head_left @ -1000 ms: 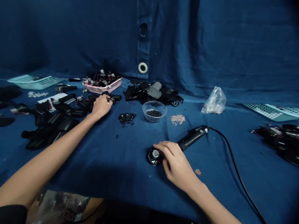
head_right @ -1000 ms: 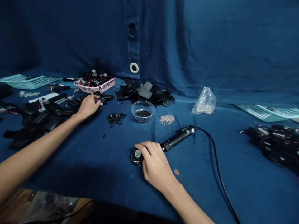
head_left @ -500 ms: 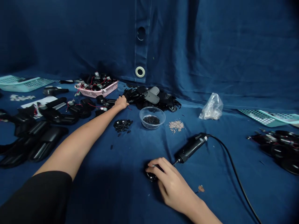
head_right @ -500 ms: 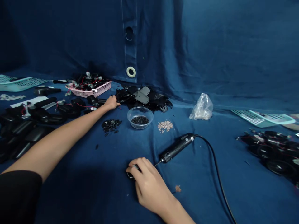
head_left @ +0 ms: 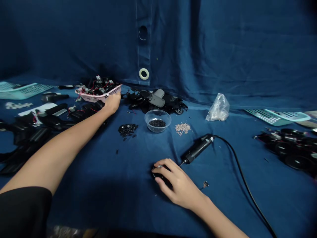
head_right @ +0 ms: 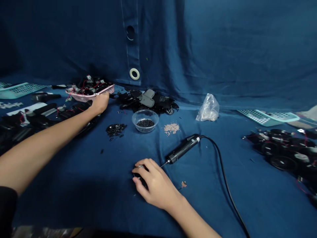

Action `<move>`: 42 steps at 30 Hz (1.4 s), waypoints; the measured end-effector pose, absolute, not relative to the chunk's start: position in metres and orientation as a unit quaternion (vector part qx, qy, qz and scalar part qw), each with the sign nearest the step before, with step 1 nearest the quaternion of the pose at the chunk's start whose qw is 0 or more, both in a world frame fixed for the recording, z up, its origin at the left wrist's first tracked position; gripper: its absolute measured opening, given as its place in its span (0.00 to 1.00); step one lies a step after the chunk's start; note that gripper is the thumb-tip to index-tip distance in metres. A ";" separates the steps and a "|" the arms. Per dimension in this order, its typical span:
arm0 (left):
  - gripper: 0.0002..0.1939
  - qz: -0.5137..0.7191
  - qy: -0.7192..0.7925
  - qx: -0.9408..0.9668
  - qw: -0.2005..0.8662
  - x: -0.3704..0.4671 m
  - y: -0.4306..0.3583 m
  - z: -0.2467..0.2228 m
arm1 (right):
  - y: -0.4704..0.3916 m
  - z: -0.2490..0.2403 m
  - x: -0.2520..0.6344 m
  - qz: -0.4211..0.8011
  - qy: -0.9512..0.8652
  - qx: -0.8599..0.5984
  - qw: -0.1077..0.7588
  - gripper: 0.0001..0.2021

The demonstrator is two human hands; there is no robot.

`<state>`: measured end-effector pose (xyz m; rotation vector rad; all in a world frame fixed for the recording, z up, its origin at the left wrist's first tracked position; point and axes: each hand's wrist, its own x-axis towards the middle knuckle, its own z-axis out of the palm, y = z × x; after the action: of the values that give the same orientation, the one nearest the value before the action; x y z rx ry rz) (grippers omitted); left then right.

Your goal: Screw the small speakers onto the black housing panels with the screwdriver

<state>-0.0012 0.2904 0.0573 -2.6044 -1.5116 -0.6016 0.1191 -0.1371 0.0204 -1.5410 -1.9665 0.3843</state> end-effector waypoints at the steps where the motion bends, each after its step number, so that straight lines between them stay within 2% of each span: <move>1: 0.18 -0.204 -0.483 -0.850 0.042 -0.002 0.289 0.061 | -0.137 0.020 0.119 0.142 -0.741 -0.582 0.303 0.12; 7: 0.17 -0.284 -0.463 -0.839 0.037 -0.007 0.282 0.080 | -0.134 0.017 0.118 0.130 -0.745 -0.582 0.299 0.11; 12: 0.15 -0.402 -0.476 -0.780 -0.055 -0.005 0.274 0.094 | -0.131 0.013 0.118 0.117 -0.745 -0.581 0.304 0.10; 17: 0.18 -0.493 -0.445 -0.709 -0.238 0.003 0.232 0.106 | -0.133 0.012 0.118 0.114 -0.748 -0.574 0.312 0.11; 21: 0.21 -0.429 -0.345 -0.708 -0.442 -0.026 0.143 0.084 | -0.136 0.013 0.120 0.122 -0.730 -0.585 0.333 0.15; 22: 0.21 -0.398 -0.358 -0.712 -0.455 -0.038 0.117 0.073 | -0.136 0.013 0.121 0.124 -0.726 -0.587 0.337 0.14; 27: 0.15 -0.196 -0.462 -0.804 -0.319 -0.092 0.012 0.022 | -0.140 0.012 0.123 0.139 -0.712 -0.591 0.353 0.13; 30: 0.19 -0.179 -0.413 -0.874 -0.181 -0.102 -0.014 0.013 | -0.141 0.010 0.123 0.147 -0.701 -0.598 0.360 0.13; 32: 0.26 -0.167 -0.343 -0.914 -0.138 -0.101 -0.020 0.012 | -0.141 0.010 0.124 0.149 -0.693 -0.606 0.361 0.14; 34: 0.29 -0.129 -0.284 -0.941 -0.128 -0.098 -0.021 0.012 | -0.141 0.011 0.125 0.150 -0.687 -0.611 0.364 0.15; 39: 0.17 -0.135 -0.248 -0.951 -0.127 -0.096 -0.018 0.008 | -0.141 0.012 0.127 0.163 -0.681 -0.605 0.379 0.13; 42: 0.17 -0.173 -0.239 -0.944 -0.146 -0.101 -0.018 0.012 | -0.141 0.013 0.128 0.158 -0.676 -0.609 0.384 0.12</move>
<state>-0.1010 -0.0180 0.0123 -3.2788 -0.8283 -0.6005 0.1280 -0.1410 0.0125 -1.5512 -1.7226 0.4030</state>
